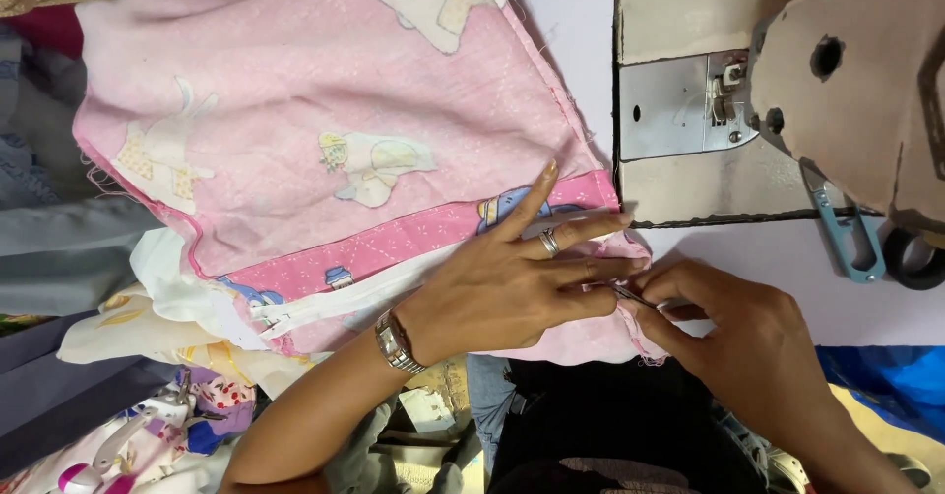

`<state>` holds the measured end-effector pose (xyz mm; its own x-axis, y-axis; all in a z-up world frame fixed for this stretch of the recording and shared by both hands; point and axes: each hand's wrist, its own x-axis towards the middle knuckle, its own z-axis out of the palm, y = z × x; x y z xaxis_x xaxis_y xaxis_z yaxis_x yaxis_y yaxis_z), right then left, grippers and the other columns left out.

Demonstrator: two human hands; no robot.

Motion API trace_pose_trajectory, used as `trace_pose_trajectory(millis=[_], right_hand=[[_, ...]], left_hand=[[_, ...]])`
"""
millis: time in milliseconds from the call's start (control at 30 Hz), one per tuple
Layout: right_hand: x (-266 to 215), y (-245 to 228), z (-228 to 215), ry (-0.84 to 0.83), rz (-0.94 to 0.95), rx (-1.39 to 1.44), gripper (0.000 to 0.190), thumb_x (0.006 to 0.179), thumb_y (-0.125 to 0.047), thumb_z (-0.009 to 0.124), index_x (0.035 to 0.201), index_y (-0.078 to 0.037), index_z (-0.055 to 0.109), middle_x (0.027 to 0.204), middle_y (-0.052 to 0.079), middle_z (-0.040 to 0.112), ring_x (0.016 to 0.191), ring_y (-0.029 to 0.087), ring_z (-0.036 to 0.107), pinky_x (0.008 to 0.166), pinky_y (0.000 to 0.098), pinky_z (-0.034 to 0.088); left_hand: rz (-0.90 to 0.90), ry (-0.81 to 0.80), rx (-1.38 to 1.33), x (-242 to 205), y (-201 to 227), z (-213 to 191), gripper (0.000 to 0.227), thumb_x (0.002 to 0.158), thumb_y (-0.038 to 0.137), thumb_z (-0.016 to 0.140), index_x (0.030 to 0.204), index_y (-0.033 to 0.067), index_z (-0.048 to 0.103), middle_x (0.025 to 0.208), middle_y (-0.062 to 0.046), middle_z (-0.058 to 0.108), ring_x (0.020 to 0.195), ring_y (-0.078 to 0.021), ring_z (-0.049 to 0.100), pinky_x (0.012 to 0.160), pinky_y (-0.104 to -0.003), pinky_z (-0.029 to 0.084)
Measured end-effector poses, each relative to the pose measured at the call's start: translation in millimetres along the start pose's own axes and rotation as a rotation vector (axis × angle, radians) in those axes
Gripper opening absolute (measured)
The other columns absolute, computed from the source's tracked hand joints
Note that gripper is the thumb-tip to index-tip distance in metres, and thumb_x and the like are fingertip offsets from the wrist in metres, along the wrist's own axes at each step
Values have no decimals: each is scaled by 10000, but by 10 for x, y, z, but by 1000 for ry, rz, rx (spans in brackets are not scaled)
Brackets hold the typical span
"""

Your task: The person attaches a zipper to a pink patterned textile bag using a sewing machine and trims excess threads with shears.

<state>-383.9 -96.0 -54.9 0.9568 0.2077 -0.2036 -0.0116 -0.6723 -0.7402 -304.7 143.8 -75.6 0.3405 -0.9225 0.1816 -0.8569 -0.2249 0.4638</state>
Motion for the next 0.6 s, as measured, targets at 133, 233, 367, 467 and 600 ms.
trace_pose_trajectory(millis=[133, 233, 367, 467, 600], right_hand=[[9, 45, 0, -24, 40, 38, 117, 879, -221, 759, 903, -106, 752, 883, -43, 790, 752, 100, 779, 710, 242, 653], [17, 61, -10, -50, 96, 73, 110, 868, -228, 767, 908, -126, 756, 863, -58, 792, 756, 97, 796, 737, 242, 668], [29, 16, -34, -57, 124, 124, 120, 861, -232, 769, 900, -119, 766, 849, -58, 792, 783, 79, 795, 791, 245, 680], [29, 21, -25, -59, 106, 127, 109, 860, -212, 766, 885, -106, 772, 855, -43, 790, 787, 83, 778, 801, 241, 686], [28, 52, -18, -41, 63, 90, 137, 850, -220, 782, 931, -110, 771, 912, -39, 806, 800, 106, 799, 787, 251, 672]], left_hand=[[-34, -65, -39, 21, 24, -60, 482, 930, 51, 722, 1343, 300, 699, 1427, 21, 723, 1576, -305, 354, 1297, -656, -22], [-43, -81, -88, 49, 29, -111, 490, 899, 9, 716, 1323, 255, 712, 1410, -4, 723, 1565, -323, 371, 1291, -671, -32], [-49, -92, -141, 93, 33, -183, 430, 868, -76, 677, 1217, 169, 734, 1397, -22, 718, 1553, -325, 372, 1279, -701, -38], [-60, -123, -161, 105, 35, -191, 606, 835, -96, 661, 1355, 215, 687, 1438, -9, 691, 1563, -306, 348, 1273, -703, -57], [-77, -132, -178, 114, 31, -195, 505, 857, -66, 679, 1277, 210, 719, 1378, -32, 725, 1554, -319, 371, 1264, -714, -70]])
